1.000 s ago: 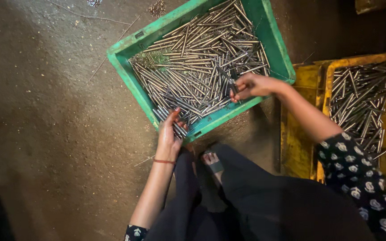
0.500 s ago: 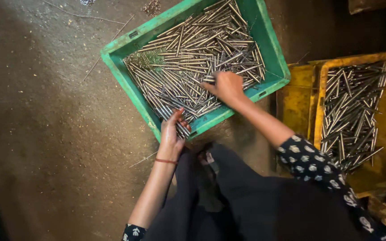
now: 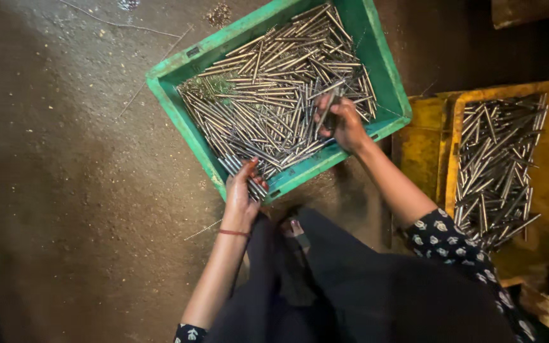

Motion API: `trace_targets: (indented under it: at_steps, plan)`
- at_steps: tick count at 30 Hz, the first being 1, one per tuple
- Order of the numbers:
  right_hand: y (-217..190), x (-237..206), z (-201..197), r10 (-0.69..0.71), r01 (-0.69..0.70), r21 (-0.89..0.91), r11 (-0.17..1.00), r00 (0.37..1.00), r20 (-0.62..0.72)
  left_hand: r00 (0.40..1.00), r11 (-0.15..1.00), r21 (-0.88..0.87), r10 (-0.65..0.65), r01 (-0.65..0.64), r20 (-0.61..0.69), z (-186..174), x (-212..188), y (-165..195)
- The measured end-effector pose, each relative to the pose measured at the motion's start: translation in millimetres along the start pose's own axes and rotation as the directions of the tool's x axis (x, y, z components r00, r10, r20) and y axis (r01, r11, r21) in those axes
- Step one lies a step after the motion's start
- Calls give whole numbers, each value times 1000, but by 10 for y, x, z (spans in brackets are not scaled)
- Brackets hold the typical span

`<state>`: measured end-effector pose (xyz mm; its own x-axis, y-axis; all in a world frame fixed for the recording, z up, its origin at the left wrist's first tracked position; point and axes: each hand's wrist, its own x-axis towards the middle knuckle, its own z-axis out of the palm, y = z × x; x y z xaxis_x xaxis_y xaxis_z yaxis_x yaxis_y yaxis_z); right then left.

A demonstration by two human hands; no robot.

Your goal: The person repeatedly scoops small metal rods from a green crate and transfers them into a yellow crate. The hands move the rods in handfuls, occasionally shaking the green crate to redistribute the contents. The task continues throughout the clip with no visible change in the overall quantity of rods.

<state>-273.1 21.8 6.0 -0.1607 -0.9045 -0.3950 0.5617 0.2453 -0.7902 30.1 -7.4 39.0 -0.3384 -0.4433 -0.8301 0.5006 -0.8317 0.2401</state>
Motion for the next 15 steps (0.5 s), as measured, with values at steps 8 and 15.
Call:
trace_targets:
  at_steps: [8,15]
  plan:
    - [87,48,-14,-283,-206,-941,267,917,-281,999,998,53,-22,23,-33,34,33,-88]
    - [30,-30,253,-171,-294,-947,-131,947,-271,1000,999,51,11,-10,-14,-6,23,-62]
